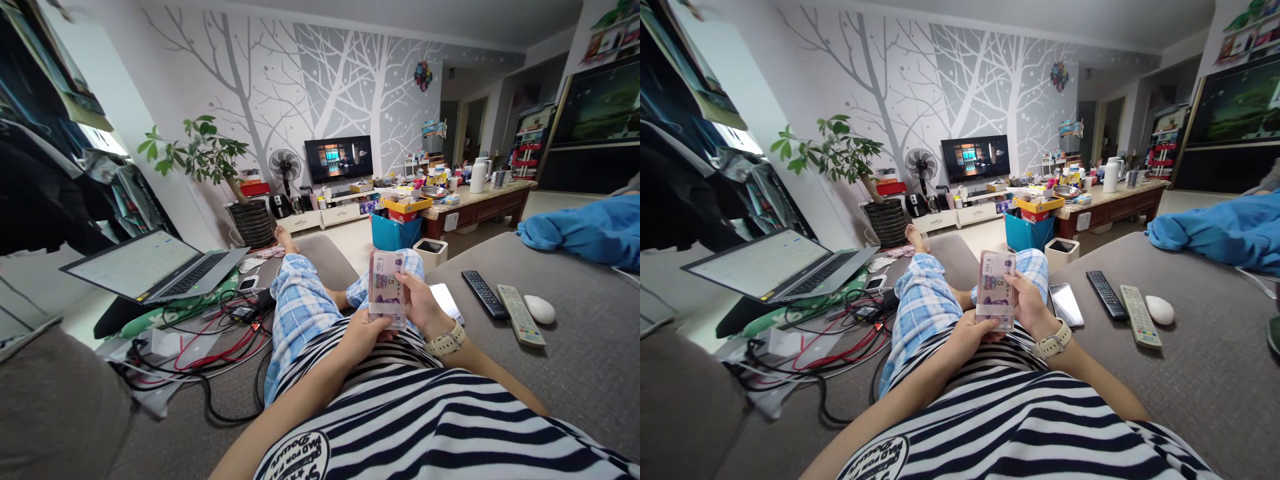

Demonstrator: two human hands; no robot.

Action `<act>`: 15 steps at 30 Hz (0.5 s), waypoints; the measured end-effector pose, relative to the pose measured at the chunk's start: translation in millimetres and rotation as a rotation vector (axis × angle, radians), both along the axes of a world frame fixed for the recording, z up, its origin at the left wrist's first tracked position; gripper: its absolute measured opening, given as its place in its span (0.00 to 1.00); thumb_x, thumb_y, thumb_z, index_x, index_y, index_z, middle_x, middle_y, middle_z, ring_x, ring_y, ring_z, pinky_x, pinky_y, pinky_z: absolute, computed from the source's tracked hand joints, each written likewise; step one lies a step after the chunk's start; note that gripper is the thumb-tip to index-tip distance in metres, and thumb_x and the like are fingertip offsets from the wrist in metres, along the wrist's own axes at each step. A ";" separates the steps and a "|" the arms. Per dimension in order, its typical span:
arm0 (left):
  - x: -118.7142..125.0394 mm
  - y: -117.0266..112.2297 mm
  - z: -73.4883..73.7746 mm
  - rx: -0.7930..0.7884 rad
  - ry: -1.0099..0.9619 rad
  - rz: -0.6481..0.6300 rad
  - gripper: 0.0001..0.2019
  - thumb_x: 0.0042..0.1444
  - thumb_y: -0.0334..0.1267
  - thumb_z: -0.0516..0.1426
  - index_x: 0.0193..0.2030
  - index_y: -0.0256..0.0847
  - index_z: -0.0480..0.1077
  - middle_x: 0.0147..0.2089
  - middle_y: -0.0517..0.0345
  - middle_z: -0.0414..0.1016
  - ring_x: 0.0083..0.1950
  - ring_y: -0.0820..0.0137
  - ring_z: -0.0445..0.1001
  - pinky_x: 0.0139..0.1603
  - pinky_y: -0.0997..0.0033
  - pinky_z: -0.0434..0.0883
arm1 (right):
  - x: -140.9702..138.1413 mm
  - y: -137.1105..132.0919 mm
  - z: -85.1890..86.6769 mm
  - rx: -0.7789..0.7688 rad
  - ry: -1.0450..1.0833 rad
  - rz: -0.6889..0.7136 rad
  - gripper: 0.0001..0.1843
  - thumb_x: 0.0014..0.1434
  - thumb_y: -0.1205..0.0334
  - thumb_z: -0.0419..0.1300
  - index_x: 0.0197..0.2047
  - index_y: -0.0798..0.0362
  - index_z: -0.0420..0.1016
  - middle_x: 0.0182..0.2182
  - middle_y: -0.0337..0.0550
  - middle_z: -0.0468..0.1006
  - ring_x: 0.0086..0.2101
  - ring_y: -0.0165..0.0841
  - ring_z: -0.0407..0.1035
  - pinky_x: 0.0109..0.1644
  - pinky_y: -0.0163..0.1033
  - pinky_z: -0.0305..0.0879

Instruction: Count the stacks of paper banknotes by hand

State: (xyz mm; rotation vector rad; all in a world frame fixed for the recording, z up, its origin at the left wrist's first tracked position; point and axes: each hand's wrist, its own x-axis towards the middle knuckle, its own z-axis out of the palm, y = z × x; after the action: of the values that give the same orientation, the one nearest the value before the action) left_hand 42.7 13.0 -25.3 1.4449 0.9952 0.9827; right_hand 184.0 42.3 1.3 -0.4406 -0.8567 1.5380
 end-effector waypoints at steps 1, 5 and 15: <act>-1.7 1.9 1.0 0.025 0.054 -0.010 0.11 0.48 0.45 0.61 0.29 0.39 0.76 0.26 0.53 0.77 0.25 0.66 0.72 0.32 0.64 0.69 | 0.0 1.5 -0.2 0.006 0.009 -0.056 0.14 0.50 0.60 0.65 0.41 0.51 0.76 0.33 0.42 0.84 0.37 0.42 0.79 0.38 0.46 0.76; -8.9 4.4 7.9 0.186 0.241 0.024 0.14 0.46 0.44 0.64 0.39 0.41 0.78 0.35 0.53 0.80 0.38 0.60 0.76 0.45 0.60 0.70 | 0.2 -0.2 -2.2 0.080 -0.013 -0.209 0.16 0.49 0.59 0.68 0.43 0.50 0.77 0.34 0.39 0.83 0.36 0.39 0.78 0.41 0.45 0.74; -0.6 -6.4 30.9 0.009 -0.273 0.228 0.26 0.49 0.49 0.62 0.55 0.47 0.68 0.57 0.51 0.72 0.55 0.60 0.72 0.43 0.66 0.73 | -6.7 -28.6 -5.5 0.345 -0.315 -0.500 0.09 0.57 0.53 0.66 0.37 0.50 0.78 0.35 0.41 0.80 0.39 0.38 0.72 0.47 0.41 0.69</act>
State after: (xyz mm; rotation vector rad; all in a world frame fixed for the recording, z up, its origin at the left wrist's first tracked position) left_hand 42.1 6.6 5.6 1.1816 0.9665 1.3133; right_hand 177.3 13.7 -4.2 -0.5977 -1.1310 0.8523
